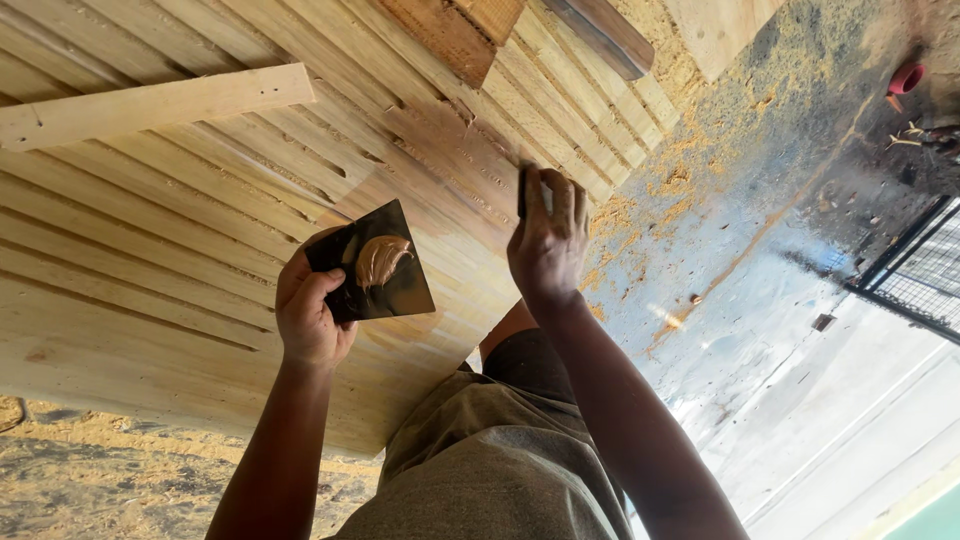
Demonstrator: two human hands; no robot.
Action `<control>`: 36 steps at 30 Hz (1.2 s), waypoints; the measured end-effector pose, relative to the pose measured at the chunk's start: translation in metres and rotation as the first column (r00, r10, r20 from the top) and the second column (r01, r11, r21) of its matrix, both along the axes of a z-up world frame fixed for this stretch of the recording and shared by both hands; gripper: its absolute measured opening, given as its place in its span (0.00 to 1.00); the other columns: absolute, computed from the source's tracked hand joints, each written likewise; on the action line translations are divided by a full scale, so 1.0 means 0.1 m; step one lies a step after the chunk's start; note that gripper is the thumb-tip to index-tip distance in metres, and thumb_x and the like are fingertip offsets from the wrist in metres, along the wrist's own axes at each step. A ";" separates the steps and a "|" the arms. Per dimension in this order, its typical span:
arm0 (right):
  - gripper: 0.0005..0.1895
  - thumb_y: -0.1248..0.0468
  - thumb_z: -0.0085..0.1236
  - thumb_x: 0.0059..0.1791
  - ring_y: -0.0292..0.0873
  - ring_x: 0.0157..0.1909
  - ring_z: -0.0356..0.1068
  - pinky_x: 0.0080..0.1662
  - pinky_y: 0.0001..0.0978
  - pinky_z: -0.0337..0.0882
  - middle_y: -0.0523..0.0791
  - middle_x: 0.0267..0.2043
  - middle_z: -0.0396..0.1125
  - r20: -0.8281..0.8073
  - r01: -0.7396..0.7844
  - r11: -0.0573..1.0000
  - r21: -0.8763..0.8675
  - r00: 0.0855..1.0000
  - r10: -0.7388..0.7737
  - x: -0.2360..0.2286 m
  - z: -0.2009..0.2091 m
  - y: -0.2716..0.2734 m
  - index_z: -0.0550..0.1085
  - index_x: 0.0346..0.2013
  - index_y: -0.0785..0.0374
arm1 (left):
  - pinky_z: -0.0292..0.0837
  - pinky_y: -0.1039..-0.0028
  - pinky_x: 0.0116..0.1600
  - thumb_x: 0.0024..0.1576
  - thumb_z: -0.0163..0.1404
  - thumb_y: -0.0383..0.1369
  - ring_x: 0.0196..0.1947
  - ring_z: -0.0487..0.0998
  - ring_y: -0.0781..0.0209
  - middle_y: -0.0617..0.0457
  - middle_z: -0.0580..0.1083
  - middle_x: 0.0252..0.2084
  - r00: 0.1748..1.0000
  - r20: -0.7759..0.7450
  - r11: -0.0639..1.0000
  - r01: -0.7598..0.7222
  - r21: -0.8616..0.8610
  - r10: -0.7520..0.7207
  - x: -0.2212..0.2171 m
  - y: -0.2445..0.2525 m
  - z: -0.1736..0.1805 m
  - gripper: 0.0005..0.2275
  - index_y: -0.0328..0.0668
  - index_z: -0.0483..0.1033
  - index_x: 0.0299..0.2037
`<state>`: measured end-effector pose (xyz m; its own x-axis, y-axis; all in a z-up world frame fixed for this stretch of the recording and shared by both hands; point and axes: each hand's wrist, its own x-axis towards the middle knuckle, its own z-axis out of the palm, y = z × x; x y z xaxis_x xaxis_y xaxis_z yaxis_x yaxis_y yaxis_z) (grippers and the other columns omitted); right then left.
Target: The person applies wood filler into grooves on a wooden board using a putty knife and smooths the surface with a sanding block. The person works methodically across the board, repeatedly applying filler and smoothing the surface.
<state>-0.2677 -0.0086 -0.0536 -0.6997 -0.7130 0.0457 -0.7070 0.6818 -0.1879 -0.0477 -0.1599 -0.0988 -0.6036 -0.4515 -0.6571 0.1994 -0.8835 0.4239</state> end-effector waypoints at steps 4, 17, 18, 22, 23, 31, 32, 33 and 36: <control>0.24 0.76 0.54 0.49 0.56 0.57 0.65 0.57 0.49 0.69 0.53 0.57 0.65 -0.016 0.025 0.999 -0.031 1.000 -0.025 0.12 -0.19 -0.08 0.71 0.61 0.70 | 0.75 0.75 0.46 0.57 0.39 0.19 0.43 0.79 0.58 0.40 0.77 0.49 1.000 0.006 1.000 0.026 -0.012 -0.026 -0.04 0.08 0.01 0.20 0.20 0.70 0.60; 0.23 0.78 0.55 0.48 0.53 0.53 0.70 0.50 0.42 0.75 0.51 0.53 0.68 0.157 -0.050 0.997 -0.051 0.986 0.058 0.26 0.08 0.01 0.74 0.59 0.66 | 0.69 0.73 0.39 0.58 0.42 0.20 0.37 0.75 0.59 0.41 0.77 0.46 0.998 -0.007 0.998 0.057 -0.029 -0.058 -0.10 0.16 0.01 0.19 0.21 0.70 0.60; 0.21 0.77 0.56 0.49 0.52 0.51 0.71 0.48 0.41 0.76 0.51 0.52 0.69 0.136 -0.042 0.995 -0.085 0.989 0.053 0.23 0.18 0.05 0.74 0.58 0.66 | 0.73 0.71 0.48 0.56 0.41 0.20 0.43 0.77 0.59 0.42 0.77 0.47 0.998 -0.015 0.997 0.062 -0.047 -0.063 -0.13 0.15 -0.01 0.19 0.22 0.70 0.58; 0.18 0.77 0.58 0.51 0.49 0.46 0.74 0.44 0.40 0.78 0.51 0.47 0.71 0.307 -0.103 0.962 -0.252 0.934 0.181 0.06 0.68 0.26 0.75 0.56 0.66 | 0.64 0.72 0.28 0.61 0.44 0.21 0.28 0.70 0.60 0.42 0.76 0.41 0.962 0.061 0.953 0.274 -0.132 -0.268 -0.26 0.07 0.01 0.19 0.25 0.72 0.62; 0.18 0.77 0.58 0.51 0.49 0.46 0.74 0.44 0.40 0.78 0.51 0.46 0.71 0.386 -0.121 0.945 -0.302 0.891 0.238 0.01 0.80 0.30 0.75 0.56 0.66 | 0.68 0.73 0.37 0.59 0.43 0.22 0.34 0.73 0.61 0.43 0.76 0.43 0.932 0.082 0.894 0.361 -0.265 -0.352 -0.34 0.05 0.02 0.19 0.26 0.72 0.61; 0.23 0.81 0.54 0.46 0.47 0.53 0.77 0.47 0.36 0.82 0.49 0.52 0.74 0.380 -0.298 0.896 -0.329 0.827 0.414 -0.03 1.00 0.26 0.77 0.54 0.63 | 0.74 0.76 0.44 0.62 0.37 0.25 0.36 0.76 0.66 0.47 0.79 0.38 0.769 0.209 0.572 0.601 -0.558 -0.604 -0.87 0.21 0.38 0.17 0.27 0.75 0.57; 0.23 0.81 0.54 0.46 0.48 0.55 0.76 0.49 0.36 0.82 0.49 0.53 0.74 0.344 -0.289 0.894 -0.342 0.847 0.405 0.00 0.97 0.27 0.76 0.54 0.62 | 0.75 0.75 0.46 0.62 0.37 0.24 0.38 0.77 0.65 0.46 0.79 0.40 0.783 0.205 0.553 0.574 -0.604 -0.588 -0.90 0.25 0.40 0.17 0.27 0.74 0.56; 0.24 0.81 0.54 0.44 0.48 0.54 0.77 0.47 0.37 0.82 0.49 0.53 0.74 0.374 -0.288 0.892 -0.348 0.830 0.414 0.02 0.94 0.27 0.77 0.53 0.63 | 0.76 0.75 0.48 0.62 0.37 0.24 0.40 0.79 0.65 0.45 0.80 0.41 0.796 0.202 0.532 0.546 -0.647 -0.571 -0.90 0.28 0.42 0.16 0.26 0.74 0.55; 0.27 0.81 0.53 0.39 0.48 0.51 0.77 0.43 0.36 0.81 0.50 0.51 0.76 0.442 -0.302 0.881 -0.365 0.776 0.450 0.11 0.90 0.35 0.78 0.52 0.64 | 0.78 0.74 0.48 0.61 0.37 0.25 0.39 0.81 0.63 0.43 0.81 0.40 0.791 0.258 0.530 0.575 -0.623 -0.555 -0.89 0.34 0.42 0.16 0.25 0.74 0.54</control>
<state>-0.2570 0.0260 0.0360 -0.3529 -0.9356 -0.0117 -0.6510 0.2545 -0.7152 -0.1366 -0.1257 -0.0570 -0.8745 -0.3257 -0.3594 -0.2616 -0.3073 0.9149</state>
